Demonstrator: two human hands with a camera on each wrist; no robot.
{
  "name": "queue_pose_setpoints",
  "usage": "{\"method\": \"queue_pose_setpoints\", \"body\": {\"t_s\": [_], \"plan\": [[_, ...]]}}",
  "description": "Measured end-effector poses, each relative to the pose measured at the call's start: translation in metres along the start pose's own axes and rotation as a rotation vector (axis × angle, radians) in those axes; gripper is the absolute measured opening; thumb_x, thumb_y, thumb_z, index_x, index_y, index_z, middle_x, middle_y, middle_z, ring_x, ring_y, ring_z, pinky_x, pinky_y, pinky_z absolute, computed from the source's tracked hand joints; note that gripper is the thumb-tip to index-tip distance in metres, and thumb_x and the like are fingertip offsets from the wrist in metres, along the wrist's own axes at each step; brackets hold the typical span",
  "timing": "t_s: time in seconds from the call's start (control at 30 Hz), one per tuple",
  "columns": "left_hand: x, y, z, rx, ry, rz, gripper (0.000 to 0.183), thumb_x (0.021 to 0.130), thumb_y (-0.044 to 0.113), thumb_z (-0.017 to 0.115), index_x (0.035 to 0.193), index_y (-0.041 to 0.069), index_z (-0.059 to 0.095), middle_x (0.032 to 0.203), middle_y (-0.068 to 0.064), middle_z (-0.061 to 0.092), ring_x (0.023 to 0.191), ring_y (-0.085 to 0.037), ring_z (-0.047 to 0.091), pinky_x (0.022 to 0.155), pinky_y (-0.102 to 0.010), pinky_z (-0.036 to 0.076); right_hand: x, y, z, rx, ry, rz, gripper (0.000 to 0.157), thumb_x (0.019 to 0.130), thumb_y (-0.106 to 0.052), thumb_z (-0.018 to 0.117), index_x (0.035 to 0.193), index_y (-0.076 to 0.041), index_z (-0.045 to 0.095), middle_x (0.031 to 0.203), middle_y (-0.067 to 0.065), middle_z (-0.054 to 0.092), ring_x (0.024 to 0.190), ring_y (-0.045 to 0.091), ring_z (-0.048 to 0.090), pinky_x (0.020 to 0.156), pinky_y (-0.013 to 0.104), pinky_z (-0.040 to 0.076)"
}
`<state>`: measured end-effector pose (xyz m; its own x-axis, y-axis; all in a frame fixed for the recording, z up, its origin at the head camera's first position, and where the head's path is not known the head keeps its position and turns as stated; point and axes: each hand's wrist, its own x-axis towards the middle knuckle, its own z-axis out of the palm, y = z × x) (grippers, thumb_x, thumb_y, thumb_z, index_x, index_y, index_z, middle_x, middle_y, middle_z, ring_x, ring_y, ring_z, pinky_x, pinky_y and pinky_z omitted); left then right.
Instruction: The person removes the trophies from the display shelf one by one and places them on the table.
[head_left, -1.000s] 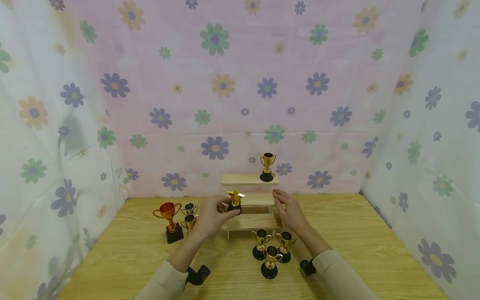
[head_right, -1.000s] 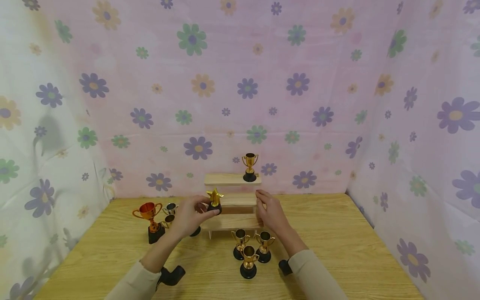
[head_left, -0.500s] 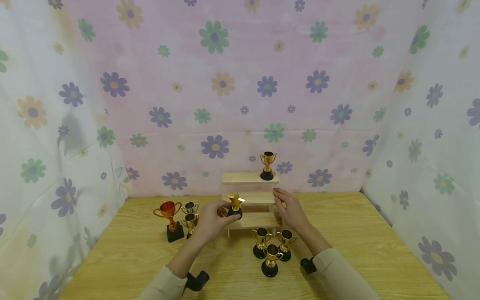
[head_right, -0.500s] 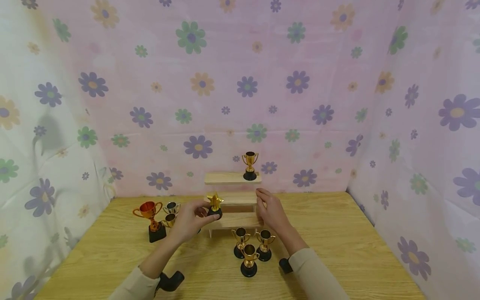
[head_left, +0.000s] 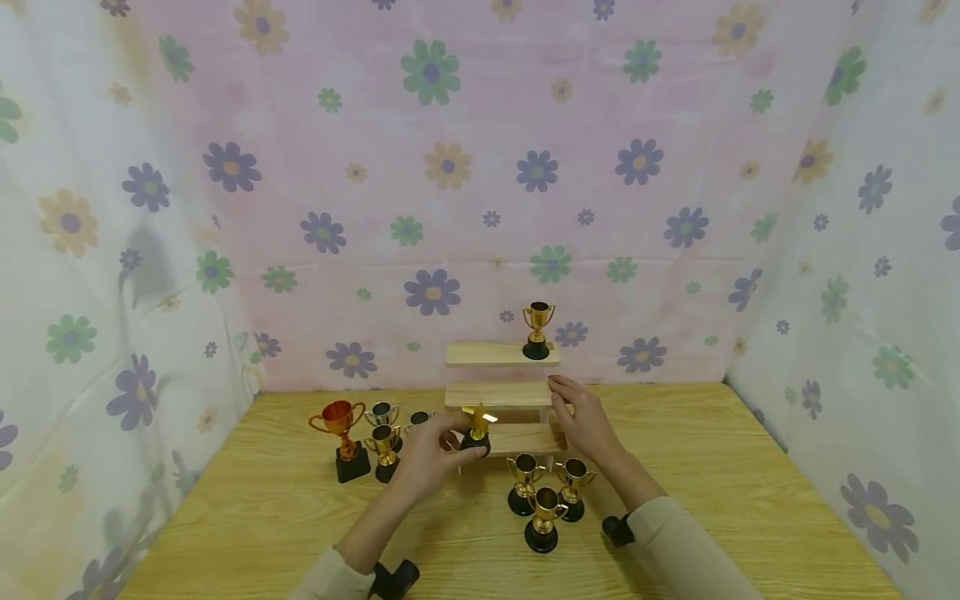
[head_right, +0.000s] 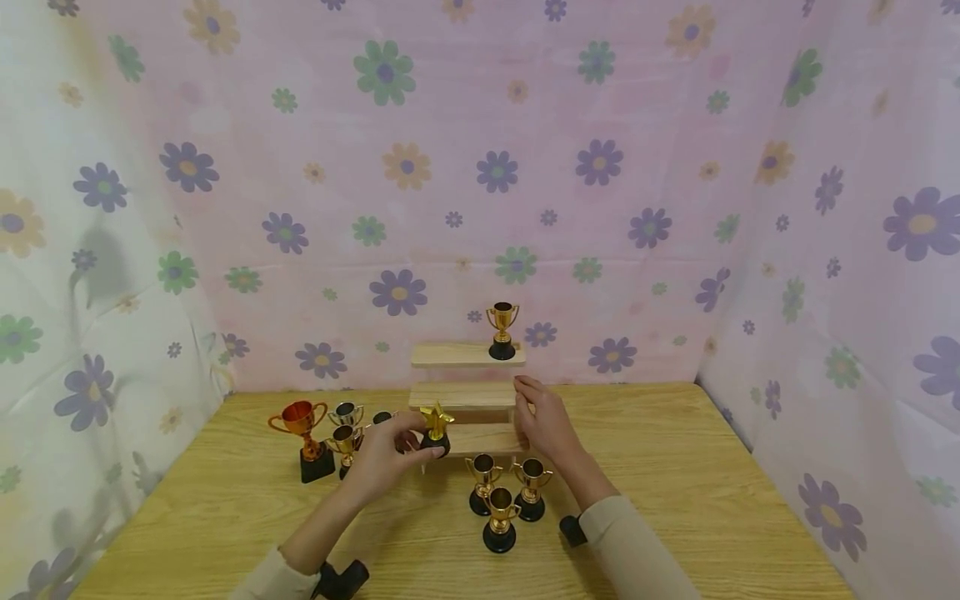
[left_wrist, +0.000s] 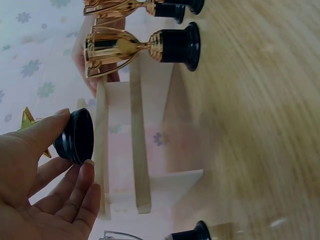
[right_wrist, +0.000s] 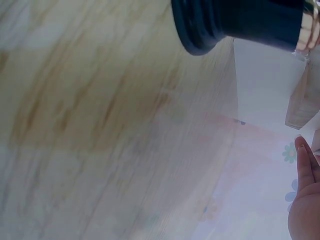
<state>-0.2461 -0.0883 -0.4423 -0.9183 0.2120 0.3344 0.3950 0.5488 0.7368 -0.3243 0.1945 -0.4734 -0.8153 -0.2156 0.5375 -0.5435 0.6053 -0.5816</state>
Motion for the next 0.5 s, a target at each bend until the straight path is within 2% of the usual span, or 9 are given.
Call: {"method": "queue_pose_setpoints", "body": {"t_s": [0.17,0.37,0.5], "plan": [[-0.005,-0.005,0.007,0.012,-0.033,-0.010,0.045,0.083,0.028,0.087,0.118,0.004,0.073,0.107,-0.007,0.071,0.080,-0.013,0.062,0.069,-0.027,0.053,0.000,0.001,0.001,0.005,-0.002,-0.008,0.035,0.107,-0.009,0.052,0.136,0.008,0.061,0.144,0.027,0.055,0.131,0.042,0.056,0.099,0.054,0.051],[-0.012,-0.010,0.014,-0.016,-0.087,0.015,0.027,0.083,0.024,0.087,0.102,0.009,0.076,0.087,0.001,0.064,0.074,-0.013,0.057,0.066,-0.025,0.049,0.000,0.003,0.002,0.002,0.006,-0.020,0.035,0.107,-0.010,0.051,0.135,0.009,0.060,0.143,0.028,0.056,0.131,0.042,0.056,0.099,0.054,0.051],[-0.017,-0.011,0.016,-0.035,-0.115,0.005,0.029,0.083,0.023,0.087,0.103,0.005,0.075,0.082,0.001,0.062,0.073,-0.016,0.056,0.064,-0.025,0.047,0.000,0.003,0.003,0.002,0.005,-0.019,0.036,0.107,-0.010,0.051,0.136,0.009,0.060,0.143,0.027,0.056,0.131,0.042,0.055,0.099,0.054,0.051]]}}
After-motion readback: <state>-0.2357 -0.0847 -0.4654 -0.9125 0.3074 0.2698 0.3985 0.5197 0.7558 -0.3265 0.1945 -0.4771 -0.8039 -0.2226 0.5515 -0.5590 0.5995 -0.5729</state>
